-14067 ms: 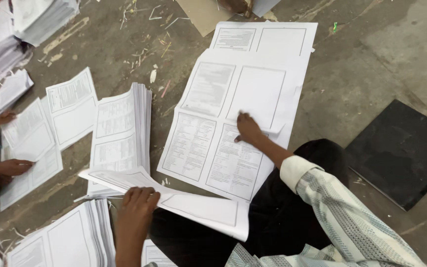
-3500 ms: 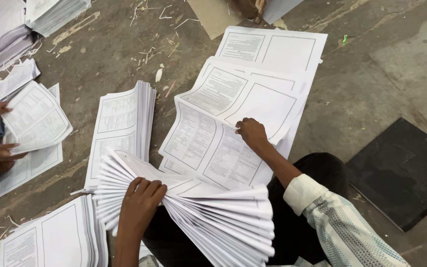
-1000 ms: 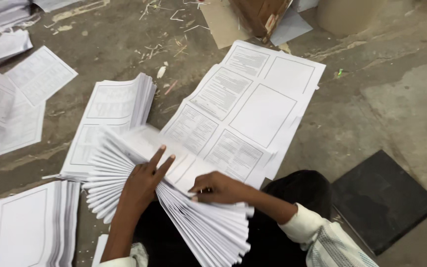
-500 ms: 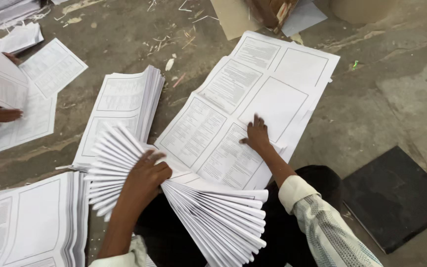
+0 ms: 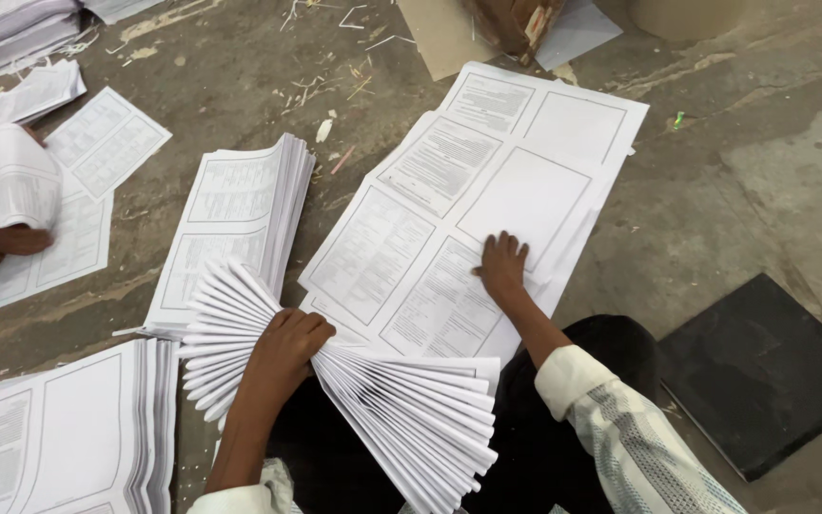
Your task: The person sits on the floor and sorts through a large stack of printed paper sheets. They fan the sheets, separate them into smaller piles, and align the edges. Another person is visible nearby doing the same task.
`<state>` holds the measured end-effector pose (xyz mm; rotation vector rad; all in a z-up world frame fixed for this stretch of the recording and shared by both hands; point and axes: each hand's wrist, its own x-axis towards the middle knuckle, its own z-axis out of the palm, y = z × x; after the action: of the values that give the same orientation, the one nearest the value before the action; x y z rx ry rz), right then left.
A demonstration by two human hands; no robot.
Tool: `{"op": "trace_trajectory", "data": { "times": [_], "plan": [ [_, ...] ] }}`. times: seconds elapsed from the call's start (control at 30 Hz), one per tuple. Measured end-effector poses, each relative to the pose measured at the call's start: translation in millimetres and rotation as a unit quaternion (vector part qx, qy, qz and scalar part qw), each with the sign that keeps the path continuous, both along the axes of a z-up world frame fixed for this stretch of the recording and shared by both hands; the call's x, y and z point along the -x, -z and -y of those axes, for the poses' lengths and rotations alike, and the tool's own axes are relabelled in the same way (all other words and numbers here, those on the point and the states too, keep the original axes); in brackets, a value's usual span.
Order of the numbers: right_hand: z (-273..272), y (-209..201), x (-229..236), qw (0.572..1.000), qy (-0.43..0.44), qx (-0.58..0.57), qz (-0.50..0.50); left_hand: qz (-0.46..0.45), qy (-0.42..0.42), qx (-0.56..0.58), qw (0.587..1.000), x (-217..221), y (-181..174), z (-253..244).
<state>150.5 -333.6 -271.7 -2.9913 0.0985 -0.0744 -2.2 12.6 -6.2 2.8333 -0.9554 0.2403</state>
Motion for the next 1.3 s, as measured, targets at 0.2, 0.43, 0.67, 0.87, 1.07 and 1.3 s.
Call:
{"op": "trace_trajectory", "data": {
  "times": [0.2,0.43,0.67,0.87,1.07,1.3],
  "plan": [
    [20.4,37.1,-12.5,0.992,0.002,-0.105,0.070,0.005,0.009,-0.001,1.000,5.1,3.0,-1.8],
    [0.4,-2.5,-3.4,0.990,-0.063,-0.128,0.003,-0.012,-0.012,-0.019,1.000,3.0,3.3,1.0],
    [-28.5,-58.2,27.5,0.974,-0.127,-0.179,0.063,-0.024,-0.026,-0.027,0.999,2.2,-3.7,12.4],
    [-57.2,-153.2,90.7,0.909,-0.301,-0.287,0.035,-0.052,-0.061,-0.061,0.995,-3.6,-7.3,18.1],
    [-59.1,-197.9,141.8,0.721,-0.477,-0.469,-0.181,-0.006,-0.026,-0.002,1.000,2.4,4.9,2.6],
    [-59.9,-157.1,94.1,0.609,-0.414,-0.548,-0.397,0.009,0.007,-0.013,1.000,6.8,-6.3,-9.2]
  ]
}}
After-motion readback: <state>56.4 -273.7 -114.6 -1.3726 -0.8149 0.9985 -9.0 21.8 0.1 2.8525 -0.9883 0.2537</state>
